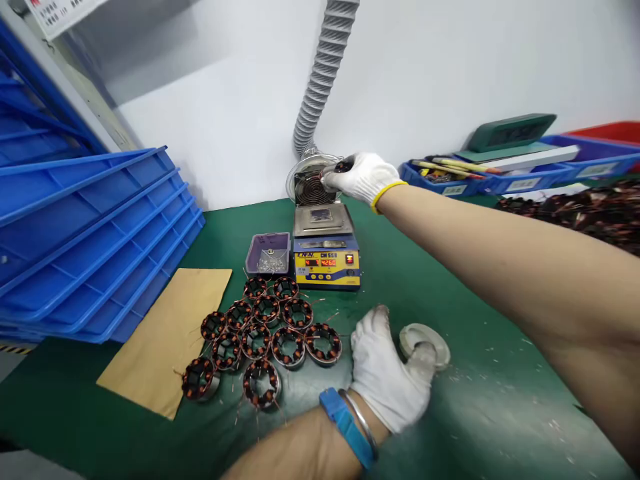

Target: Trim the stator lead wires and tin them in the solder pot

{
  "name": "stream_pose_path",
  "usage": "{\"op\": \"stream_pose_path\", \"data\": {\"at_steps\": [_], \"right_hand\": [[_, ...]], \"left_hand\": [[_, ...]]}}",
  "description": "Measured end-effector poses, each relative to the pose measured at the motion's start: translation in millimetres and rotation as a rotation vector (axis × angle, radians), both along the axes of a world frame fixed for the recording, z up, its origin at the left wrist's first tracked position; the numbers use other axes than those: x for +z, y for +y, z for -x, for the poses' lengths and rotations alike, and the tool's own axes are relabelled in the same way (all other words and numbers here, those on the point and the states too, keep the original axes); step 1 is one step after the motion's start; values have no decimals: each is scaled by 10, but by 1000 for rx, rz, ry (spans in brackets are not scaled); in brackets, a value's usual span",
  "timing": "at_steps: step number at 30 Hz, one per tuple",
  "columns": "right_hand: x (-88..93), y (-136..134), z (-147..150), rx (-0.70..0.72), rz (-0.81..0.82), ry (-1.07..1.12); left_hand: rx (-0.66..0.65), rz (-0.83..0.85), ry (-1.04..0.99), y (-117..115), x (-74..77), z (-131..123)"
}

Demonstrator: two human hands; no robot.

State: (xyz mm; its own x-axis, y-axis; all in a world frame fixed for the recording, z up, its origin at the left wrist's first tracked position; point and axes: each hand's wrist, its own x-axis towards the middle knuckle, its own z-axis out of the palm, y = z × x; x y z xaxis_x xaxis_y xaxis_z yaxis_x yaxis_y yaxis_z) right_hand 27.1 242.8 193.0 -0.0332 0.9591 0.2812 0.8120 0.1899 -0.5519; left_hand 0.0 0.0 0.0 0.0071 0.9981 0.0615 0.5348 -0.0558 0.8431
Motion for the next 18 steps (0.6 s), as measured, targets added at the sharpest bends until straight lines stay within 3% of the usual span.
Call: {"op": "stream_pose_path", "data": {"at_steps": [6, 18], "right_hand": [[-111, -37, 82, 19, 13, 152], [-348, -15, 219, 60, -4, 199]], "left_hand": [[-5, -7, 6, 3, -7, -9], [-12, 27, -1, 18, 47, -12]]}}
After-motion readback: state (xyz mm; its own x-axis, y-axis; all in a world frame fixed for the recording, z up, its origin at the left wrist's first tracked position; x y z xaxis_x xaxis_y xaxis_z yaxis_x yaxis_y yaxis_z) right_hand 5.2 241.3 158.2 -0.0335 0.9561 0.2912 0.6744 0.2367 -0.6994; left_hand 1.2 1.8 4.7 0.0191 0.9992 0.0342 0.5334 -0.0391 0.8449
